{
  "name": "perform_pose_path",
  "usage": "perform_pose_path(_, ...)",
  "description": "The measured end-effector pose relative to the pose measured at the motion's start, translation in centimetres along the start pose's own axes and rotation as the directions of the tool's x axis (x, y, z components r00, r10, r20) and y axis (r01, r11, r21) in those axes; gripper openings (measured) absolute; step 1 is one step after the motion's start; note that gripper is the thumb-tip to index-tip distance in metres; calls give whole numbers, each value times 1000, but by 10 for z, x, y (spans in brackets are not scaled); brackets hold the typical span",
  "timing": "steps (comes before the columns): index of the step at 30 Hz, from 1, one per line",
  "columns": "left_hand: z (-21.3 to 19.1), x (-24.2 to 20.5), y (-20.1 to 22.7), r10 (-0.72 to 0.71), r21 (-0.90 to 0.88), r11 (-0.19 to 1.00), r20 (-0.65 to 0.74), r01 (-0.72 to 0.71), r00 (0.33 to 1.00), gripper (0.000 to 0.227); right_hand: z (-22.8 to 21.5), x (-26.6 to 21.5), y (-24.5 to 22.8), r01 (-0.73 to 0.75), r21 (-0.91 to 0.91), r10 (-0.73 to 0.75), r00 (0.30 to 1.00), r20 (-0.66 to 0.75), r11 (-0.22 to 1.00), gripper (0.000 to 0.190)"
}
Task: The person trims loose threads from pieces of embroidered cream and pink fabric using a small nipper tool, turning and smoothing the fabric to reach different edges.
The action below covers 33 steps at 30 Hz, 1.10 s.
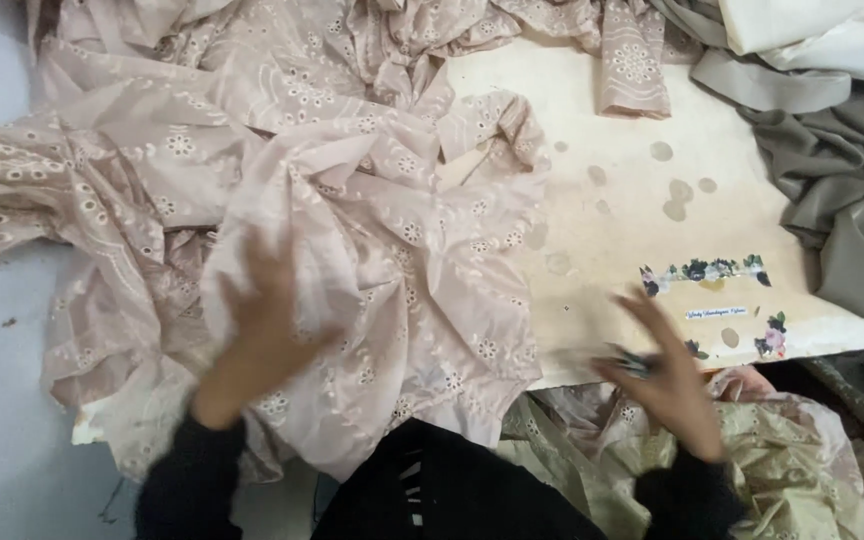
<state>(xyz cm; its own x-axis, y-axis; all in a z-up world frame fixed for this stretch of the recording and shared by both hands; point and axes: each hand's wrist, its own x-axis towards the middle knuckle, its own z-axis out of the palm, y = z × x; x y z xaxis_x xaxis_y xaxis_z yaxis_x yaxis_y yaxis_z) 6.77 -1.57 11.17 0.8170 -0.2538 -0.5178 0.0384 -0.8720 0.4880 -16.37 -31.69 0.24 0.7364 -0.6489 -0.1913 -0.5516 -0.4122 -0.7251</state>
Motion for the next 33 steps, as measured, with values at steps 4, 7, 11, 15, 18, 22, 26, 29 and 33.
perform_pose_path(4,53,-3,-48,173,343,897,305,-278,936,134,62,42,-30,340,106,-356,869,343,934,99)
perform_pose_path(7,77,6,-87,279,467,783,325,-410,904,147,112,72,-35,498,-37,-445,803,396,866,103)
perform_pose_path(11,56,15,-116,172,466,853,176,-236,969,140,142,99,-25,609,-193,-578,792,195,769,32)
perform_pose_path(15,62,68,-210,292,298,919,-81,-256,953,151,110,88,-53,478,15,-453,822,344,878,50)
perform_pose_path(18,53,79,-224,309,252,923,-42,-289,950,148,95,80,-50,332,208,-389,834,391,920,47)
perform_pose_path(22,49,83,-226,322,245,918,1,-312,947,149,89,86,-47,433,284,-497,839,219,856,28)
perform_pose_path(26,46,46,-122,730,417,682,-431,-601,530,85,105,102,-41,485,327,-532,844,66,811,19)
perform_pose_path(29,68,37,-44,597,-253,774,-16,-581,802,45,117,98,-72,370,490,-425,905,2,790,7)
perform_pose_path(33,155,126,-8,827,149,554,13,-819,562,35,125,87,-92,323,589,-371,928,-42,741,9)
